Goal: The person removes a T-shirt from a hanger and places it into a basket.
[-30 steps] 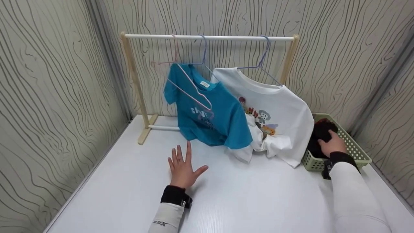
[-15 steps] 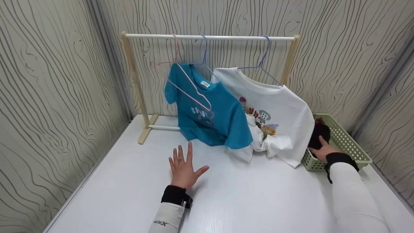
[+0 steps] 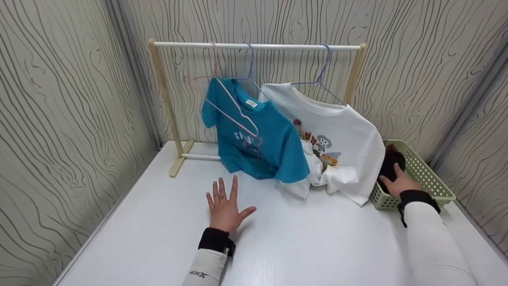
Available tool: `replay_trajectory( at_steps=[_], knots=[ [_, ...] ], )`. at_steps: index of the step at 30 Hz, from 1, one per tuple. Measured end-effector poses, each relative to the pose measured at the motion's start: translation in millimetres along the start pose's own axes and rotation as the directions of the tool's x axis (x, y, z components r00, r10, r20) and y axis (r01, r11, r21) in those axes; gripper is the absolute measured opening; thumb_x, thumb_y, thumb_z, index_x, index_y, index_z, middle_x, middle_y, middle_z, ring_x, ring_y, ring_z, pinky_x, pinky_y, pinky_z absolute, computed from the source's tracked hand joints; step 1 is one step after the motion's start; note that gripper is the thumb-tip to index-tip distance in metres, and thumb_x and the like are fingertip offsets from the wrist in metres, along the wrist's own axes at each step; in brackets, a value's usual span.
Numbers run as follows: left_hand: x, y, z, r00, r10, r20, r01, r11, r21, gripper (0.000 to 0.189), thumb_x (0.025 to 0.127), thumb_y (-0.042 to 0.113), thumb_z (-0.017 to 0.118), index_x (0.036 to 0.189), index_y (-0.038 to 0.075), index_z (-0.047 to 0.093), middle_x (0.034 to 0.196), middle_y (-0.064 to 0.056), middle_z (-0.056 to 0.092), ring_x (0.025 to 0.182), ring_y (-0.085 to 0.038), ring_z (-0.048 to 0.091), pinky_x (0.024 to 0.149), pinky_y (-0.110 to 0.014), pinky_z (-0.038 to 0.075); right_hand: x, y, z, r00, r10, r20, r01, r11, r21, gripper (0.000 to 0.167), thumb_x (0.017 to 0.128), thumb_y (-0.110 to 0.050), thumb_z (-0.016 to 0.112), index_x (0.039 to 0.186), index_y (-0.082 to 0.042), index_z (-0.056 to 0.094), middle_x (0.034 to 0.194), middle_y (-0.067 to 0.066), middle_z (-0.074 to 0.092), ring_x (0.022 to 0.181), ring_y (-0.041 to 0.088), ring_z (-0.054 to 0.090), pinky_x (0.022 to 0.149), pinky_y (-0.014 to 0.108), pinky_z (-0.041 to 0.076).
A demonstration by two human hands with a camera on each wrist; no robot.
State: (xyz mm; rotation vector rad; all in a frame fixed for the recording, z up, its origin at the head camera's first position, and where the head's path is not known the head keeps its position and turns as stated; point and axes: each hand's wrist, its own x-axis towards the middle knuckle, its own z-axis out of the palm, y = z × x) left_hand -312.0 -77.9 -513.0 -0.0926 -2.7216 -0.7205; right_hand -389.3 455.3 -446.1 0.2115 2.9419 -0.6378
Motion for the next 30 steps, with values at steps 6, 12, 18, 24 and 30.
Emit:
replay_trajectory(
  at_steps=[6,12,18,24,30],
  knots=[
    [-0.5,-0.2,1.4,1.000,0.011,0.016,-0.012,1.000,0.029,0.108,0.082,0.062,0.077,0.165,0.019,0.023,0.170,-0.028,0.010,0.158,-0.050,0.005,0.123,-0.072,0.005,-2.1,-5.3,-10.1,0.975,0.048,-0.215,-0.033,0.997,0.076,0.085,0.105,-0.064,0.013,0.163,-0.004,-0.006,0.159,0.046,0.002,0.140,0.076,-0.003,0.104,0.091,-0.002],
    [-2.1,-0.5,-0.2,1.000,0.018,0.015,-0.018,0.999,0.043,0.107,0.081,0.062,0.078,0.164,0.019,0.026,0.170,-0.029,0.011,0.158,-0.050,0.005,0.123,-0.072,0.004,-2.1,-34.3,-35.0,0.895,0.101,-0.434,-0.002,0.975,0.223,0.074,0.109,-0.053,0.010,0.165,-0.006,-0.002,0.166,0.037,-0.002,0.151,0.063,-0.005,0.113,0.084,-0.005],
    [-2.6,-1.3,-0.4,0.999,0.024,0.026,-0.026,0.997,0.073,0.107,0.080,0.064,0.077,0.164,0.020,0.027,0.171,-0.028,0.010,0.158,-0.049,0.005,0.123,-0.073,0.004,-4.1,-83.7,-58.4,0.789,0.050,-0.613,0.148,0.952,0.268,0.066,0.111,-0.046,0.017,0.166,-0.012,0.005,0.172,0.024,0.004,0.157,0.052,-0.001,0.121,0.074,-0.002],
    [-3.2,-1.8,1.0,0.999,0.017,0.045,-0.020,0.997,0.079,0.107,0.081,0.065,0.077,0.164,0.020,0.027,0.171,-0.028,0.009,0.159,-0.049,0.004,0.123,-0.073,0.003,-10.0,-139.7,-67.9,0.636,-0.099,-0.765,0.366,0.912,0.187,0.064,0.109,-0.041,0.035,0.164,-0.009,0.023,0.169,0.025,0.018,0.156,0.048,0.008,0.125,0.066,0.003],
    [-2.9,-0.9,0.9,0.999,0.005,0.051,-0.009,0.997,0.072,0.108,0.081,0.065,0.077,0.165,0.021,0.026,0.171,-0.027,0.009,0.159,-0.048,0.005,0.123,-0.072,0.002,-21.0,-200.2,-57.1,0.510,-0.317,-0.800,0.537,0.843,0.009,0.066,0.104,-0.038,0.049,0.159,-0.005,0.034,0.165,0.026,0.026,0.152,0.047,0.015,0.123,0.066,0.014]
  ],
)
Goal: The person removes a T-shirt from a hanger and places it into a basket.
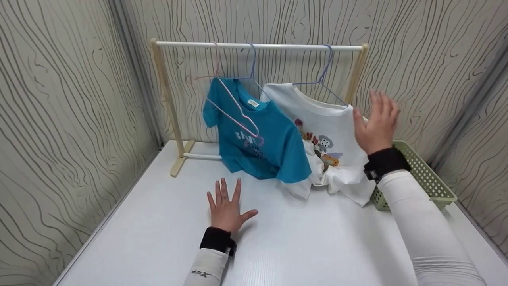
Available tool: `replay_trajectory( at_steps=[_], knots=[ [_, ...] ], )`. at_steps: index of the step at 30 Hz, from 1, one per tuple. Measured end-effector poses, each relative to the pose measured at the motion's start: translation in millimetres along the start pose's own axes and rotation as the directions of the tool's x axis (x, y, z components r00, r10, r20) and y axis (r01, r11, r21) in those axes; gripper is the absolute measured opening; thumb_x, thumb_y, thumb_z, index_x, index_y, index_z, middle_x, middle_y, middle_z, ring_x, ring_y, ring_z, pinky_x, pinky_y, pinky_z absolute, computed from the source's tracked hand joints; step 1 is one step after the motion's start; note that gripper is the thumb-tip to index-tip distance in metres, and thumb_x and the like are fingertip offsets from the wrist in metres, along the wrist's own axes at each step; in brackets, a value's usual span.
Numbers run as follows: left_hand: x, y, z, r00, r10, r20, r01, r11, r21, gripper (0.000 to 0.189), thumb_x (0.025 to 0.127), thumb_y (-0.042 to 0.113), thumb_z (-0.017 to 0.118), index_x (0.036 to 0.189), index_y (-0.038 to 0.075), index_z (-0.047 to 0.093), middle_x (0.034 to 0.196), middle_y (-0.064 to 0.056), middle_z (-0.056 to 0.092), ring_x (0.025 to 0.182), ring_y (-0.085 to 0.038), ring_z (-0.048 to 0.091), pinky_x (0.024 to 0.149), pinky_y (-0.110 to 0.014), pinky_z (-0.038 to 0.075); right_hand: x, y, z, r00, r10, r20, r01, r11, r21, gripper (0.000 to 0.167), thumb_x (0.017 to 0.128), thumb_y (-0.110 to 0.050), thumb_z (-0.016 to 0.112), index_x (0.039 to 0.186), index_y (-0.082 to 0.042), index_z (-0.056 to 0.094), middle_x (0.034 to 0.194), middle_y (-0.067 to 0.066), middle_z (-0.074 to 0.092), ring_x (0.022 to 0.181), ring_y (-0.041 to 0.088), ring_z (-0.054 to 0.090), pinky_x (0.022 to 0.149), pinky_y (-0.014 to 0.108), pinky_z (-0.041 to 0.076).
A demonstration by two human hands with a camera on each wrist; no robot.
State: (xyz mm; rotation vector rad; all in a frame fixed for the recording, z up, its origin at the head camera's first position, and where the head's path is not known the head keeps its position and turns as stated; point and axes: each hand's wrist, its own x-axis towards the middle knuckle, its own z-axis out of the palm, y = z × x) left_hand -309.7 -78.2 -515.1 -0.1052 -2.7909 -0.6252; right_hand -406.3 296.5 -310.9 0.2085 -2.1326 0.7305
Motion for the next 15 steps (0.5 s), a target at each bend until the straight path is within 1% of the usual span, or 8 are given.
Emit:
replay_trajectory(
  at_steps=[3,5,7,8,10,12,15],
  knots=[
    [0.2,0.2,1.4,1.000,0.001,0.000,-0.001,1.000,-0.007,0.108,0.080,0.065,0.077,0.164,0.021,0.026,0.171,-0.027,0.009,0.159,-0.048,0.004,0.123,-0.072,0.002,-5.0,-26.5,15.6,0.991,-0.119,0.053,0.118,0.993,0.018,0.064,0.102,-0.037,0.053,0.155,-0.005,0.039,0.165,0.024,0.028,0.151,0.045,0.016,0.120,0.068,0.017],
    [0.0,0.0,2.5,1.000,0.005,-0.004,-0.005,1.000,-0.002,0.108,0.080,0.065,0.077,0.165,0.021,0.026,0.171,-0.027,0.010,0.159,-0.049,0.004,0.123,-0.072,0.002,-10.4,-42.3,27.3,0.977,-0.183,0.107,0.181,0.983,0.028,0.061,0.102,-0.036,0.055,0.153,-0.005,0.042,0.164,0.022,0.030,0.150,0.043,0.018,0.120,0.068,0.020],
    [-0.1,-0.4,3.6,1.000,0.012,-0.017,-0.012,1.000,0.007,0.109,0.080,0.066,0.077,0.164,0.020,0.026,0.170,-0.028,0.012,0.158,-0.049,0.006,0.123,-0.073,0.004,-15.8,-56.5,39.0,0.961,-0.222,0.166,0.220,0.975,0.032,0.059,0.103,-0.036,0.056,0.152,-0.005,0.043,0.164,0.020,0.032,0.148,0.042,0.021,0.119,0.067,0.023],
    [-0.1,-0.7,4.2,1.000,0.016,-0.024,-0.016,1.000,0.012,0.109,0.080,0.066,0.077,0.164,0.020,0.026,0.170,-0.029,0.013,0.158,-0.049,0.007,0.122,-0.073,0.005,-18.2,-63.0,44.7,0.954,-0.226,0.196,0.224,0.974,0.033,0.059,0.103,-0.036,0.056,0.152,-0.006,0.043,0.164,0.020,0.033,0.147,0.042,0.023,0.118,0.067,0.025],
    [0.3,-1.1,4.9,0.999,0.021,-0.034,-0.021,1.000,0.022,0.109,0.080,0.067,0.076,0.164,0.020,0.026,0.169,-0.029,0.014,0.158,-0.050,0.008,0.122,-0.073,0.006,-21.3,-75.4,55.0,0.945,-0.206,0.255,0.203,0.978,0.040,0.060,0.104,-0.037,0.056,0.154,-0.006,0.041,0.163,0.020,0.033,0.145,0.042,0.025,0.116,0.066,0.030],
    [0.6,-1.2,5.3,0.999,0.027,-0.042,-0.026,0.999,0.025,0.109,0.080,0.067,0.076,0.164,0.020,0.027,0.169,-0.030,0.015,0.158,-0.050,0.010,0.122,-0.073,0.007,-22.8,-85.8,63.7,0.934,-0.175,0.312,0.171,0.984,0.041,0.063,0.105,-0.038,0.056,0.156,-0.005,0.038,0.164,0.021,0.032,0.145,0.042,0.027,0.115,0.066,0.033],
    [-0.4,-0.5,4.7,0.999,0.023,-0.037,-0.022,1.000,0.017,0.109,0.080,0.066,0.077,0.164,0.019,0.027,0.169,-0.030,0.015,0.158,-0.050,0.010,0.122,-0.073,0.007,-23.1,-99.1,75.0,0.910,-0.119,0.397,0.110,0.993,0.043,0.068,0.105,-0.039,0.056,0.158,-0.004,0.032,0.164,0.021,0.030,0.145,0.041,0.028,0.115,0.065,0.036]
  ],
)
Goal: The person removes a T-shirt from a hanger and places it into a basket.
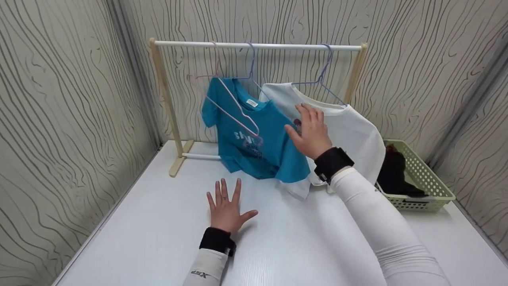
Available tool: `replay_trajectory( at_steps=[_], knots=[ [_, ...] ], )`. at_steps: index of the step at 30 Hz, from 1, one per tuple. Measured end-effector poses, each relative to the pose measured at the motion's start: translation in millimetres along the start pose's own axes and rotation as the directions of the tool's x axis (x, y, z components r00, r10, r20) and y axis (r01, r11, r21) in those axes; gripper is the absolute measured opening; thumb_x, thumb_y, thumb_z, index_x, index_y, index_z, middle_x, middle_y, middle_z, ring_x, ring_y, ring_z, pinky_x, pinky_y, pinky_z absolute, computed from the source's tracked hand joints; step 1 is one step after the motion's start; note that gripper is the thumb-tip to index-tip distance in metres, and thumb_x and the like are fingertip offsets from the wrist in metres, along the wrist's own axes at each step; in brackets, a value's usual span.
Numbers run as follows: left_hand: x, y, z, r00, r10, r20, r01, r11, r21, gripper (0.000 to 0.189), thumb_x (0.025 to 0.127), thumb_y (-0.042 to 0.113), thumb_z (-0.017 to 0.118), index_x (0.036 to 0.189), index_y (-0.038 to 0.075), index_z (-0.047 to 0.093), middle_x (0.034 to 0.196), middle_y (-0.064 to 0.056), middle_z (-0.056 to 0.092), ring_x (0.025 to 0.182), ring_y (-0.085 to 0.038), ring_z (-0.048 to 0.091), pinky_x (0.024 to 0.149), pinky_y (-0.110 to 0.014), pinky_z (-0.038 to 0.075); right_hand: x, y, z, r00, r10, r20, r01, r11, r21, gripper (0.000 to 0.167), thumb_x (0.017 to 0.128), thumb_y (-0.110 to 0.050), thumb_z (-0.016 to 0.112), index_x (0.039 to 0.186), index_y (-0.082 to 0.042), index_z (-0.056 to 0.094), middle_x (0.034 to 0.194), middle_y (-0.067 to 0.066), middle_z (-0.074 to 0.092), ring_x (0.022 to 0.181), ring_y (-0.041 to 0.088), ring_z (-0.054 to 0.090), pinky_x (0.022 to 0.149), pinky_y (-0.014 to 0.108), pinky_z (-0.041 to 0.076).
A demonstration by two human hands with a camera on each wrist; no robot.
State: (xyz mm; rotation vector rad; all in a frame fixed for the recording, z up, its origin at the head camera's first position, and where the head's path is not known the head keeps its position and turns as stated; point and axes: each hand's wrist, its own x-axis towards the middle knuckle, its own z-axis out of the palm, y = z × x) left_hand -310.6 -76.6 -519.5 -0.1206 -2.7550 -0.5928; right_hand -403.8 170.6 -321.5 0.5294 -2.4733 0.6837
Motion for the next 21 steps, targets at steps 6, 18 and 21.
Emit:
replay_trajectory(
  at_steps=[6,18,21],
  knots=[
    [-1.8,0.5,-2.0,1.000,-0.010,0.010,0.010,1.000,-0.011,0.108,0.080,0.065,0.077,0.164,0.019,0.027,0.168,-0.031,0.017,0.157,-0.051,0.010,0.122,-0.073,0.007,11.4,-17.1,14.8,0.988,0.105,0.109,-0.113,0.992,0.060,0.072,0.107,-0.040,0.054,0.162,-0.006,0.024,0.164,0.020,0.034,0.149,0.039,0.030,0.121,0.058,0.033],
    [0.2,2.3,-5.6,1.000,-0.012,0.010,0.012,0.999,-0.036,0.107,0.081,0.062,0.079,0.164,0.017,0.028,0.167,-0.032,0.018,0.157,-0.052,0.011,0.122,-0.074,0.007,30.7,-21.7,22.8,0.961,0.218,0.173,-0.245,0.957,0.157,0.057,0.109,-0.036,0.050,0.157,-0.007,0.037,0.158,0.019,0.046,0.145,0.036,0.047,0.119,0.053,0.039],
    [0.0,2.3,-5.3,1.000,-0.013,0.005,0.013,0.999,-0.038,0.107,0.080,0.061,0.079,0.163,0.016,0.029,0.167,-0.033,0.020,0.156,-0.053,0.013,0.122,-0.074,0.008,32.3,-20.4,24.0,0.951,0.238,0.197,-0.274,0.944,0.182,0.052,0.110,-0.035,0.047,0.154,-0.007,0.041,0.146,0.021,0.056,0.132,0.037,0.057,0.109,0.052,0.048]
  ],
)
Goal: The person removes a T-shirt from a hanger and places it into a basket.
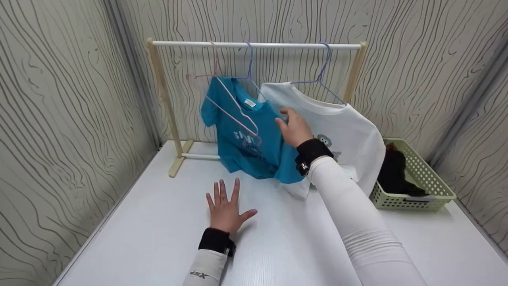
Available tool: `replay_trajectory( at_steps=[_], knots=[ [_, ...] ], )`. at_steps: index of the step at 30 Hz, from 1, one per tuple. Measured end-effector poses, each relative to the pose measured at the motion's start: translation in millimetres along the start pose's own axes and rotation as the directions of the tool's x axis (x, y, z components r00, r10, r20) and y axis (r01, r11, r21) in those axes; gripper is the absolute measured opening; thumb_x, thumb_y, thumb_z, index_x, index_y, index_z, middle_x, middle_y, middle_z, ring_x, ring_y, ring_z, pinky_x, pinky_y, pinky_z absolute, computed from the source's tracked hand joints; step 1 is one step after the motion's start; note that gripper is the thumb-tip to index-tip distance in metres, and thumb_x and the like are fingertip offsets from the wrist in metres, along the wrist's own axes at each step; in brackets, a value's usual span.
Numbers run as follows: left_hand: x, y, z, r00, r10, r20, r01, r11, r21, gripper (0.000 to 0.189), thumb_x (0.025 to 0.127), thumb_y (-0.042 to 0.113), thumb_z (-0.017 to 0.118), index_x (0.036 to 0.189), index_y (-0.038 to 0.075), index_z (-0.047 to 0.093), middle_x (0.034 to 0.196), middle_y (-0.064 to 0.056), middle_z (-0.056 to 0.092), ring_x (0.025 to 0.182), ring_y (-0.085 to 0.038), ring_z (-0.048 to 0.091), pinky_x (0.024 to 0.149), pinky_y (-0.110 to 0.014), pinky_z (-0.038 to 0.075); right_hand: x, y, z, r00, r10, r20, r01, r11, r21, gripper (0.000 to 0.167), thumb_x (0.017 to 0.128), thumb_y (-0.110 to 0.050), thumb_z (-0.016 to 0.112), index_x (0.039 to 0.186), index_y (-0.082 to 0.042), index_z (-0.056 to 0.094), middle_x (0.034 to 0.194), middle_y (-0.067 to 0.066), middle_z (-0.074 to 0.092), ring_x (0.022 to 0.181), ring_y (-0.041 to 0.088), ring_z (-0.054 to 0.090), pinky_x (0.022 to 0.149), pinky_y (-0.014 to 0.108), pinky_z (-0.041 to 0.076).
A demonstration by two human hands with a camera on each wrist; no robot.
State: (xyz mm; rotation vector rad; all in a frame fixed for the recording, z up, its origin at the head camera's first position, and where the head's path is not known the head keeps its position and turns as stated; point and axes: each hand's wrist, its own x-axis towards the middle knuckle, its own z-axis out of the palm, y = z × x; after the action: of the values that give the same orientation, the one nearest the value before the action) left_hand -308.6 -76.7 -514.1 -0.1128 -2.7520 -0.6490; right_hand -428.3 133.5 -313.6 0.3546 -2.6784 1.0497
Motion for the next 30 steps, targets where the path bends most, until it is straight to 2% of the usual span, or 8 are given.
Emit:
replay_trajectory(
  at_steps=[4,7,9,11,16,20,25,30],
  knots=[
    [-0.4,-0.2,1.5,1.000,0.000,-0.005,0.000,1.000,0.007,0.107,0.080,0.062,0.079,0.163,0.015,0.030,0.165,-0.034,0.023,0.156,-0.053,0.014,0.121,-0.075,0.009,1.9,2.3,0.4,1.000,-0.007,0.028,0.007,1.000,0.012,0.043,0.112,-0.031,0.043,0.142,-0.002,0.053,0.120,0.022,0.065,0.107,0.035,0.061,0.093,0.048,0.050],
    [-0.3,-0.7,3.0,1.000,0.000,0.000,0.000,1.000,0.002,0.107,0.080,0.063,0.079,0.163,0.016,0.029,0.166,-0.033,0.022,0.156,-0.053,0.013,0.121,-0.074,0.009,2.8,4.6,0.5,0.999,-0.023,0.029,0.023,1.000,0.012,0.034,0.113,-0.029,0.040,0.115,-0.002,0.061,0.094,0.014,0.058,0.087,0.029,0.055,0.081,0.042,0.045],
    [0.1,-1.2,3.7,1.000,0.001,0.002,-0.001,1.000,-0.003,0.107,0.080,0.063,0.078,0.163,0.016,0.029,0.166,-0.033,0.021,0.156,-0.053,0.012,0.121,-0.074,0.008,2.9,6.0,0.1,1.000,-0.030,0.004,0.029,0.999,0.038,0.033,0.113,-0.030,0.040,0.094,-0.006,0.055,0.079,0.008,0.046,0.076,0.026,0.048,0.074,0.039,0.040],
    [0.8,-1.5,3.5,1.000,0.001,-0.003,-0.001,1.000,-0.009,0.107,0.080,0.062,0.079,0.163,0.016,0.029,0.166,-0.033,0.021,0.156,-0.053,0.012,0.121,-0.074,0.008,2.5,7.4,-0.8,0.999,-0.033,-0.042,0.036,0.997,0.071,0.035,0.112,-0.030,0.042,0.084,-0.011,0.047,0.073,0.003,0.038,0.070,0.024,0.043,0.070,0.036,0.037],
    [2.1,-1.0,1.8,1.000,-0.010,-0.002,0.010,1.000,-0.016,0.108,0.080,0.063,0.078,0.163,0.017,0.028,0.166,-0.033,0.021,0.157,-0.053,0.011,0.122,-0.074,0.007,-1.1,9.3,-7.9,0.984,-0.046,-0.175,0.068,0.990,0.121,0.035,0.111,-0.029,0.046,0.081,-0.013,0.047,0.070,0.000,0.036,0.067,0.020,0.044,0.067,0.032,0.036],
    [2.6,-0.9,1.7,1.000,-0.018,0.009,0.018,0.999,-0.030,0.108,0.081,0.063,0.078,0.164,0.018,0.026,0.167,-0.032,0.020,0.157,-0.052,0.010,0.122,-0.074,0.006,-5.5,9.2,-19.1,0.961,-0.059,-0.268,0.104,0.982,0.156,0.035,0.111,-0.027,0.047,0.079,-0.012,0.048,0.068,-0.001,0.035,0.064,0.017,0.042,0.063,0.030,0.034],
    [3.1,-2.1,2.6,1.000,-0.026,0.017,0.027,0.999,-0.028,0.109,0.081,0.064,0.078,0.165,0.019,0.024,0.167,-0.032,0.019,0.157,-0.052,0.010,0.123,-0.073,0.006,-16.4,14.1,-30.4,0.948,-0.087,-0.307,0.146,0.974,0.175,0.037,0.110,-0.026,0.049,0.076,-0.013,0.045,0.065,-0.003,0.033,0.060,0.014,0.039,0.061,0.030,0.031],
    [2.8,-2.8,3.1,1.000,-0.024,0.012,0.024,0.999,-0.031,0.109,0.080,0.064,0.078,0.164,0.017,0.026,0.166,-0.033,0.021,0.157,-0.052,0.010,0.122,-0.073,0.006,-35.4,29.9,-27.2,0.943,-0.103,-0.317,0.171,0.966,0.194,0.038,0.109,-0.024,0.051,0.074,-0.014,0.044,0.063,-0.005,0.032,0.056,0.011,0.035,0.059,0.028,0.029]
  ],
)
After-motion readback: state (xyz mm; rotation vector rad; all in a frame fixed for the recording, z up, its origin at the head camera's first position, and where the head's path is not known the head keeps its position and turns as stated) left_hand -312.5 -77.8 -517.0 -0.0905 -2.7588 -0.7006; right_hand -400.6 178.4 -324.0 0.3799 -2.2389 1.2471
